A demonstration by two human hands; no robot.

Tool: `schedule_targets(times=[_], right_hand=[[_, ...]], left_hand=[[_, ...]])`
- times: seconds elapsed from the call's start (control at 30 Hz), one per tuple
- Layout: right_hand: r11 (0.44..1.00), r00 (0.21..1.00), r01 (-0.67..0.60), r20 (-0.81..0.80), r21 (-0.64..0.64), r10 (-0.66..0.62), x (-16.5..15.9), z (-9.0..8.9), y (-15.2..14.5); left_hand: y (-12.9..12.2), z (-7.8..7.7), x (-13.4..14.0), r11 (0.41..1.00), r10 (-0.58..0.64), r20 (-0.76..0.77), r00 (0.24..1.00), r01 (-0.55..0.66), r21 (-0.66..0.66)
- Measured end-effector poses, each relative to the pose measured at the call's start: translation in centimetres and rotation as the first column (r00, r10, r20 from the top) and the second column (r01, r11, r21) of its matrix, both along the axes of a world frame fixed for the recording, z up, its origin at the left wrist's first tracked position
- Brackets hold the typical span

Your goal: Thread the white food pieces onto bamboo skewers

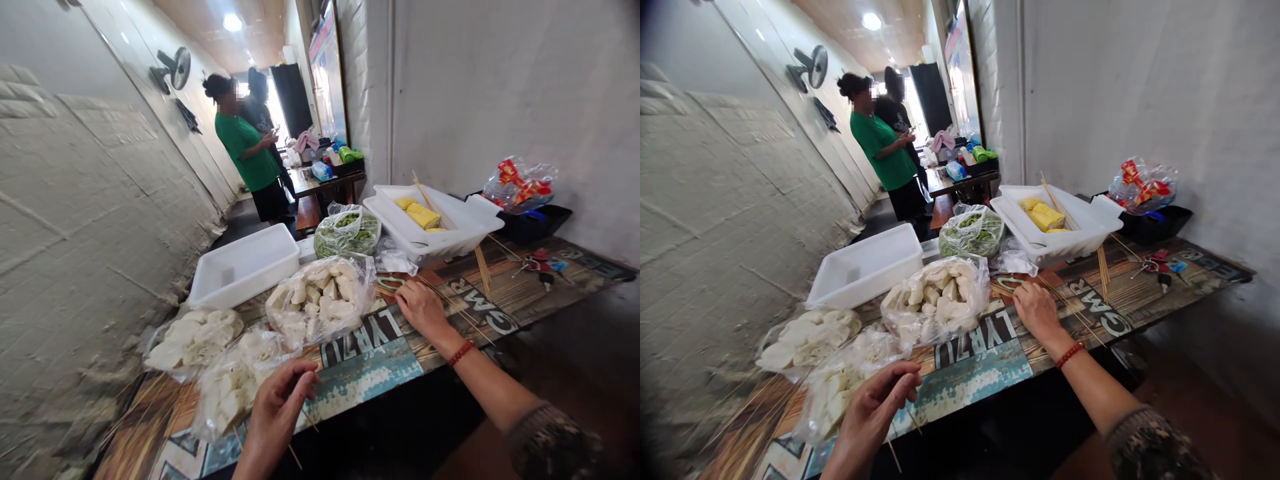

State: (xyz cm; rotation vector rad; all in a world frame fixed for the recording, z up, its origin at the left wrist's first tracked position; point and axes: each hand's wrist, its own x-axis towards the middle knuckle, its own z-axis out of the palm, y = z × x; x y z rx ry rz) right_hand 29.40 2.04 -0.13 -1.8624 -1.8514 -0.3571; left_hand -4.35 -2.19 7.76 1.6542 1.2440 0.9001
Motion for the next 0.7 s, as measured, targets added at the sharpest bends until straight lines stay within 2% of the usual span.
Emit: schedule_targets(times=[0.3,0.47,0.6,0.63,0.7], right_hand=[[0.996,0.995,-0.006,-0.102,0.087,0.015,0.7,-0.3,-0.6],[0.966,0.965,0.115,-0.257,0.231,-0.054,1.0,-0.3,-0.4],[0.926,0.915,0.194,-0.399,0.324,-0.052,0.6,1.7,-1.8],[0.926,0.899,0.186,-0.438,0.329,-0.025,0.1,2.4,-2.4],[0.939,0.801,0.120,-0.590,0.323,0.100,-1.7,3.9,-3.6]], left_hand=[[-0.3,-0.2,-0.3,0.997,0.040,0.029,0.999,-0.038,-0.062],[-0.6,-0.2,-0.4,0.998,0.025,0.062,0.998,-0.021,-0.066],[-0.7,-0.5,-0.5,0.998,0.019,0.075,0.997,-0.014,-0.067],[-0.7,-0.6,-0.5,0.997,0.022,0.081,0.996,-0.016,-0.072],[-0.7,-0.8,-0.3,0.996,0.023,0.099,0.995,-0.015,-0.082]])
